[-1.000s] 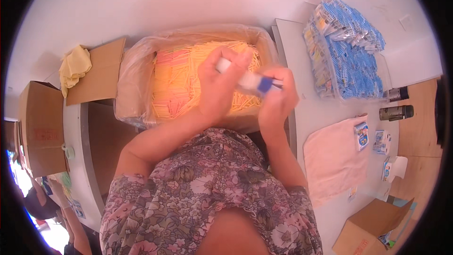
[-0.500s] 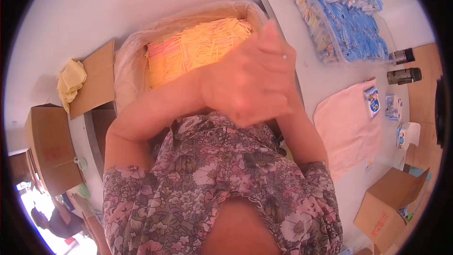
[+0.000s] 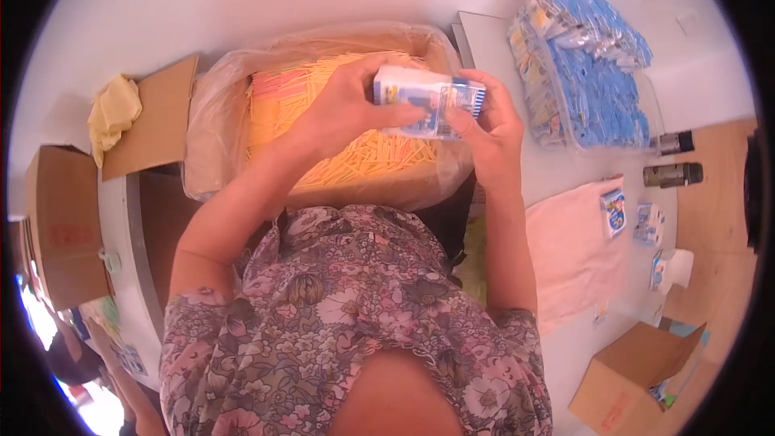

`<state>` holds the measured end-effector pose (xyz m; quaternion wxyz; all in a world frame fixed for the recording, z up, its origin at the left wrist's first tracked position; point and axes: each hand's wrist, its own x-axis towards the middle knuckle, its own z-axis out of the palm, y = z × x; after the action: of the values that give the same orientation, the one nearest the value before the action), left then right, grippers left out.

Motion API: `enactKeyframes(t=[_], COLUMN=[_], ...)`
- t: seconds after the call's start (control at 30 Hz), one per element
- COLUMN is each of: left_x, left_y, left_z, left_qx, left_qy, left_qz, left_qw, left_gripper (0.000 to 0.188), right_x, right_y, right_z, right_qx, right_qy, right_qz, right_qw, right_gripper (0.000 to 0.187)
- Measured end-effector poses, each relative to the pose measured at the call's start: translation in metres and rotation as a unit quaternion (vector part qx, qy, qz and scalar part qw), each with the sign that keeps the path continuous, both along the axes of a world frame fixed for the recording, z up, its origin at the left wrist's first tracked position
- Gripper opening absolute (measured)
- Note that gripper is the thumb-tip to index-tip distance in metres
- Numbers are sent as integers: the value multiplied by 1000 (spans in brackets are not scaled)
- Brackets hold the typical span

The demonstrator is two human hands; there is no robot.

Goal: Packaging noodles and seasoning packets into plastic bags.

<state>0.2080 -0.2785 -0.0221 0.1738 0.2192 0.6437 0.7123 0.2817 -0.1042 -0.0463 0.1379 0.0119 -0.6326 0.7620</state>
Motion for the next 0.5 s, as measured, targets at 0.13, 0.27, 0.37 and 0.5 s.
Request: enactKeyframes(t=[0.13, 0.27, 0.37, 0.5], left_x=[11, 19, 24, 34], left_y=[-26, -42, -59, -85], left_z=[-26, -36, -46, -52], left_qx=[6, -23, -19, -58], left_qy=[-28, 112, 113, 141], left_qz=[-2, 104, 162, 215], left_qw=[1000, 988, 980, 965], left_gripper=[32, 31, 24, 23], right_x=[-4, -15, -24, -34], right_y=[-19, -47, -68, -97], right_z=[-2, -14, -13, -9], right_qx=[323, 393, 417, 462], right_qy=[90, 118, 160, 149], right_qz=[-175, -134, -129, -81], right_qw=[926, 902, 885, 871], right_gripper=[39, 20, 13, 7])
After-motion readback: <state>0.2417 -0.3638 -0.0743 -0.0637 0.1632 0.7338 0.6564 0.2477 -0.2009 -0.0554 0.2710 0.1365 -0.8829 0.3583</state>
